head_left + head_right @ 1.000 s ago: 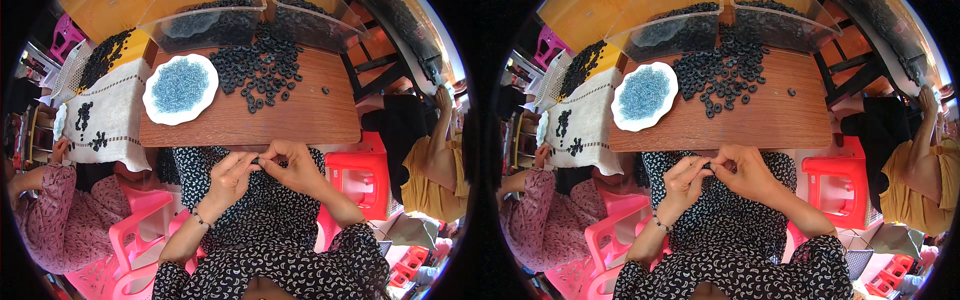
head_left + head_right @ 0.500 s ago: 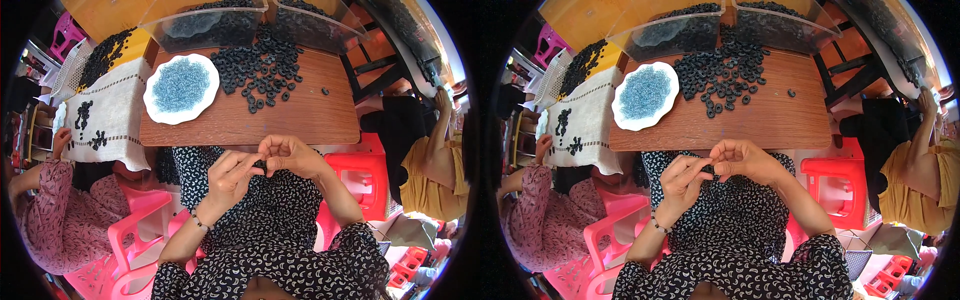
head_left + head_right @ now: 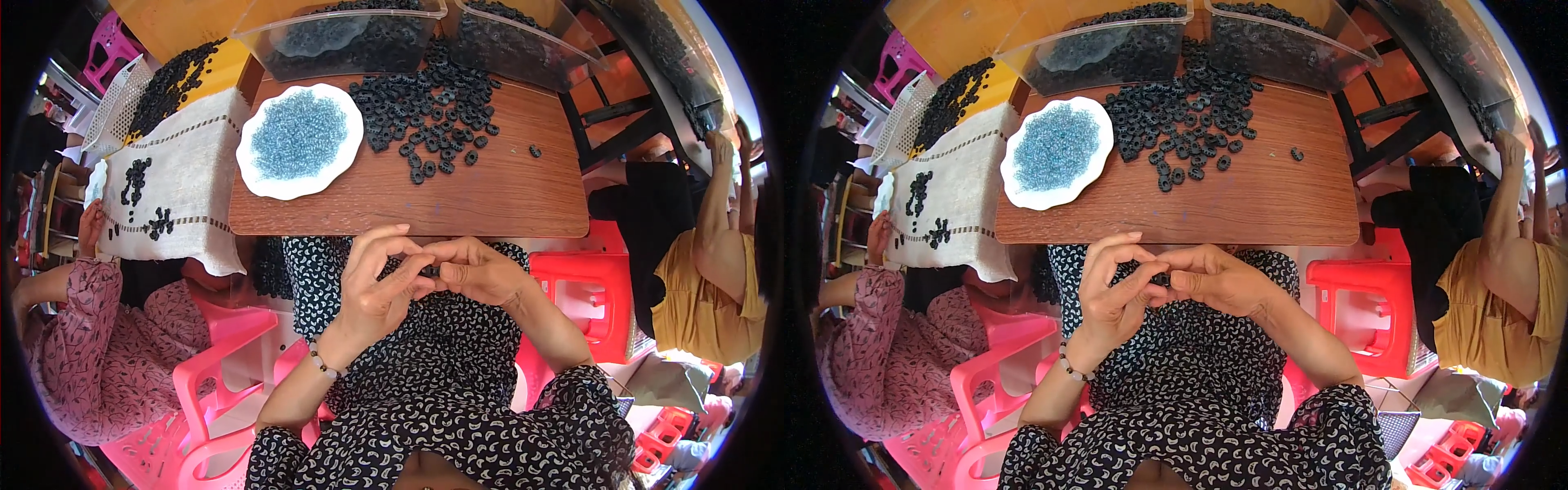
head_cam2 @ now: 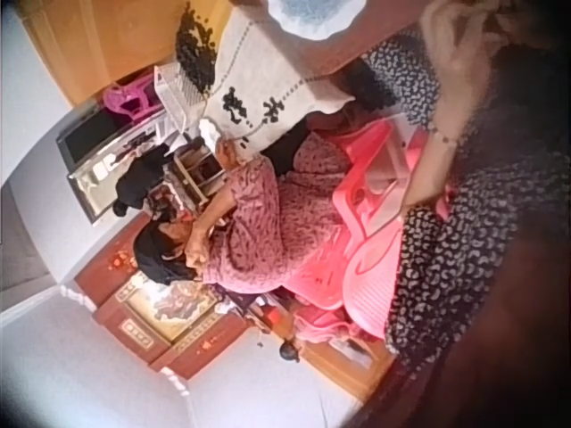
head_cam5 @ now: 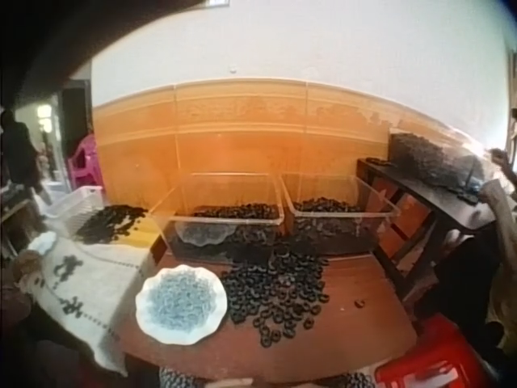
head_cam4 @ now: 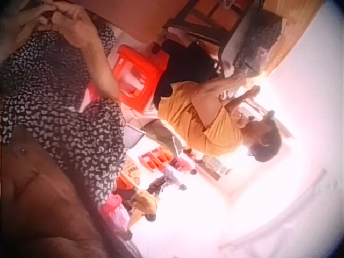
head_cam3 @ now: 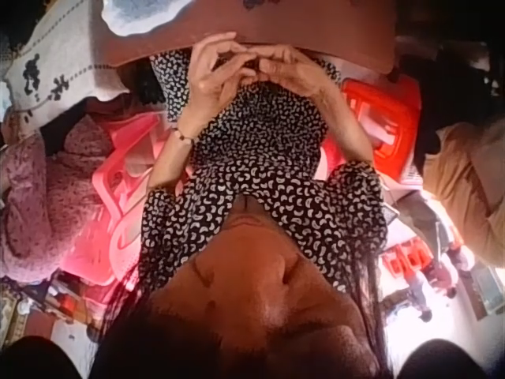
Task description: The person takes black plastic components from a container onto the table, assembles them by inserting small pieces together by hand, and sweeps the assembled pieces into a bowl.
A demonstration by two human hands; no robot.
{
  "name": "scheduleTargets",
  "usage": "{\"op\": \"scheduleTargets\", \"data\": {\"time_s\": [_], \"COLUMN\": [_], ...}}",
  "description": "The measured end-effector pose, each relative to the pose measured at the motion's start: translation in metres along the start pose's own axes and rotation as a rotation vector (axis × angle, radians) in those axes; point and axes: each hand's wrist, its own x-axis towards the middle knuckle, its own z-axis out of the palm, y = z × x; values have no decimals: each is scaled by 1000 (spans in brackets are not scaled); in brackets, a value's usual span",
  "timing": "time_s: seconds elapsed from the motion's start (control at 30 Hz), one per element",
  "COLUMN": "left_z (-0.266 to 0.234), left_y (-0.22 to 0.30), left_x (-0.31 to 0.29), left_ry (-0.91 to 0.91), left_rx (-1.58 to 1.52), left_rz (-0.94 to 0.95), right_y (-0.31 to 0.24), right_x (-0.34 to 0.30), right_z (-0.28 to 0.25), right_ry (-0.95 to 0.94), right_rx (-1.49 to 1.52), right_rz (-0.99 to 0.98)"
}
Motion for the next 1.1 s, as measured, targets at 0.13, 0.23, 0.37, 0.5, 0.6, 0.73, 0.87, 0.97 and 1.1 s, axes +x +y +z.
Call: {"op": "scheduleTargets", "data": {"time_s": [0.13, 0.23, 0.37, 0.5, 0.6, 0.73, 0.87, 0.97, 1.1], "left_z": [2, 4, 1, 2, -1, -3, -1, 1, 4], "left_y": [-2, -5, -9, -13, -13, -13, -11, -9, -10], "left_x": [0, -3, 0, -3, -2, -3, -4, -2, -4], "left_ry": [-14, -31, -23, 21, 26, 16, 10, 10, 17], "left_rx": [22, 20, 26, 28, 35, 76, 93, 71, 18], "left_rz": [42, 14, -25, -81, -70, -61, -67, -85, -151], "right_y": [6, 14, 3, 0, -4, -2, -1, -11, -43], "right_x": [2, 3, 7, 6, 4, 8, 7, 4, 0], "right_z": [0, -5, 6, 1, 5, 15, 10, 13, 8], "right_ry": [23, 44, 58, 44, 125, 231, 277, 317, 441], "right_rx": [27, 5, 104, 105, -10, -246, -367, -434, -568], "right_rz": [-33, -6, -8, 16, 45, -4, -32, -10, -76]}}
